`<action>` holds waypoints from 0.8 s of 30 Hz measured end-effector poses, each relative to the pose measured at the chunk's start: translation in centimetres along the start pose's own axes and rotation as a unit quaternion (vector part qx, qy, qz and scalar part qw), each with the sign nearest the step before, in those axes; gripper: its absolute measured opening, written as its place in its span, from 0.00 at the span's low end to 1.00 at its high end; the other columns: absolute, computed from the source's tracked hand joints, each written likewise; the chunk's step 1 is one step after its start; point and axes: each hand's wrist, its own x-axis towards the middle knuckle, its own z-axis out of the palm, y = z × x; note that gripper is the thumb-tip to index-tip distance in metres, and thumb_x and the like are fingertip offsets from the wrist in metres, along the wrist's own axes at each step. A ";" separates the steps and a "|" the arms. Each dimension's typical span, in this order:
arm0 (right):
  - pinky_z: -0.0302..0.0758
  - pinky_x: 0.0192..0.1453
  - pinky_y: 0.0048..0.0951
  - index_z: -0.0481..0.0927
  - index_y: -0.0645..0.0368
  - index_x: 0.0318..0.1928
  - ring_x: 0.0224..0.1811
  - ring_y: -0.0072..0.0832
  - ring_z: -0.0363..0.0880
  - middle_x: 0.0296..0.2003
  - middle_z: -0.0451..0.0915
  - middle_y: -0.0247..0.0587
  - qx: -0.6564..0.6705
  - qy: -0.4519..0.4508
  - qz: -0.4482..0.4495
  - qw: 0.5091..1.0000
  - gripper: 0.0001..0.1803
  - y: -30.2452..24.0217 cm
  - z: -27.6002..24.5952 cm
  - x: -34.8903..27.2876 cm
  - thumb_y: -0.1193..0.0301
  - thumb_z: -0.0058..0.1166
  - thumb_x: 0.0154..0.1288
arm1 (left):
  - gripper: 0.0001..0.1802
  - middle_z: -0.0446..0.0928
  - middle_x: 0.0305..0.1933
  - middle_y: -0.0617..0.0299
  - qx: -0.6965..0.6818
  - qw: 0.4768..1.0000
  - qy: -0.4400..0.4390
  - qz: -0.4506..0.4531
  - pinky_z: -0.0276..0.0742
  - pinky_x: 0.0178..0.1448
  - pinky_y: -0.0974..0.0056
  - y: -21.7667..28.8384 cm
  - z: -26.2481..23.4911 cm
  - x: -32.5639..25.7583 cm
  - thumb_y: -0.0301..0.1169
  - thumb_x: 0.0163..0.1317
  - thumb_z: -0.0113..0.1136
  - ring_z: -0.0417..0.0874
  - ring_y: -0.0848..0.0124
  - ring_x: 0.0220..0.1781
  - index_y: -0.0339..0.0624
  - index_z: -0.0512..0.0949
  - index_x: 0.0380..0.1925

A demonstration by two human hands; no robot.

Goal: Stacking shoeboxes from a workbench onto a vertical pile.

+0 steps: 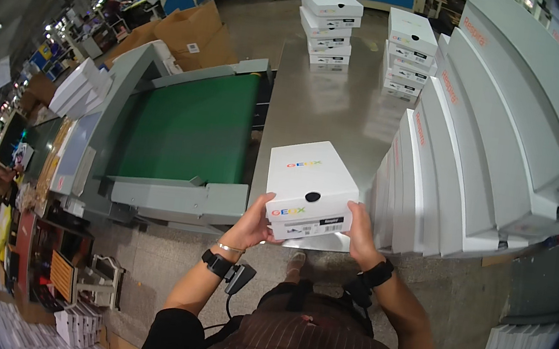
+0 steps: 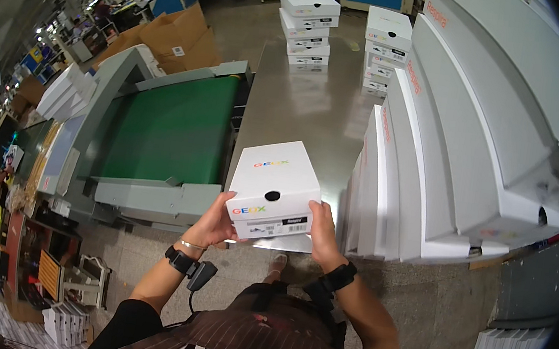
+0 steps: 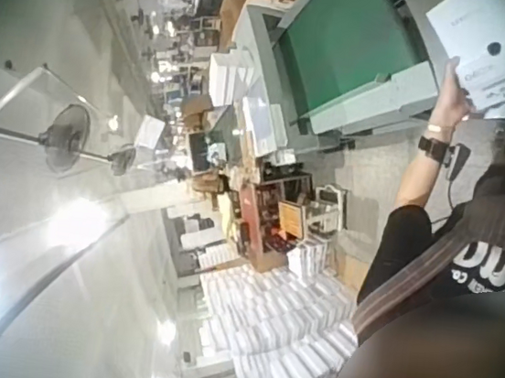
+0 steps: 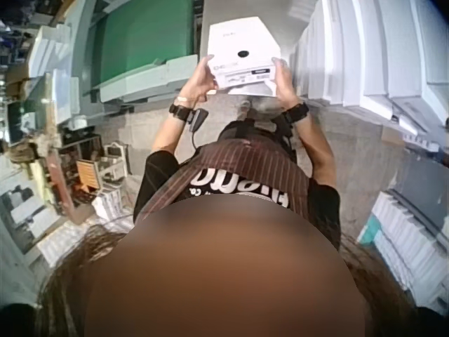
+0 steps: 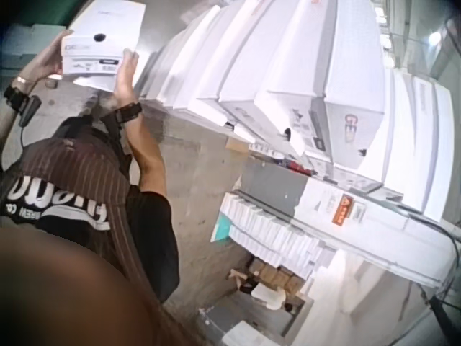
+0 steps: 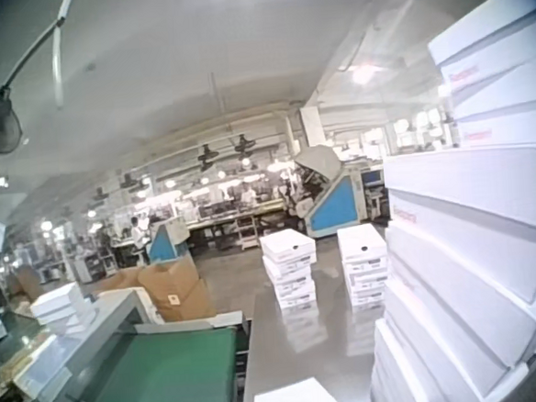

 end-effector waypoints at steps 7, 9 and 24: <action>0.66 0.42 0.31 0.65 0.57 0.44 0.42 0.26 0.68 0.39 0.70 0.37 -0.028 -0.028 0.016 0.999 0.20 -0.9 -0.3 -4.3 0.56 0.43 0.58 | 0.34 0.64 0.52 0.51 -0.032 0.999 0.014 -0.023 0.69 0.42 0.48 -1.6 0.9 -3.3 0.55 0.53 0.40 0.67 0.53 0.51 0.41 0.61 0.52; 0.65 0.43 0.31 0.63 0.58 0.45 0.44 0.26 0.66 0.41 0.68 0.38 -0.047 -0.042 0.000 0.998 0.22 -0.6 -0.2 -5.5 0.55 0.44 0.57 | 0.33 0.64 0.54 0.53 -0.047 0.999 0.003 0.001 0.64 0.49 0.47 -2.5 0.8 -3.4 0.54 0.54 0.39 0.66 0.58 0.52 0.42 0.61 0.52; 0.47 0.63 0.36 0.46 0.71 0.58 0.61 0.45 0.48 0.57 0.49 0.60 -0.184 -0.080 -0.684 0.701 0.37 -20.5 5.6 -17.0 0.60 0.46 0.58 | 0.32 0.66 0.49 0.58 -0.020 0.828 -0.064 0.557 0.73 0.40 0.58 11.1 11.8 -17.1 0.52 0.49 0.45 0.70 0.66 0.47 0.46 0.62 0.52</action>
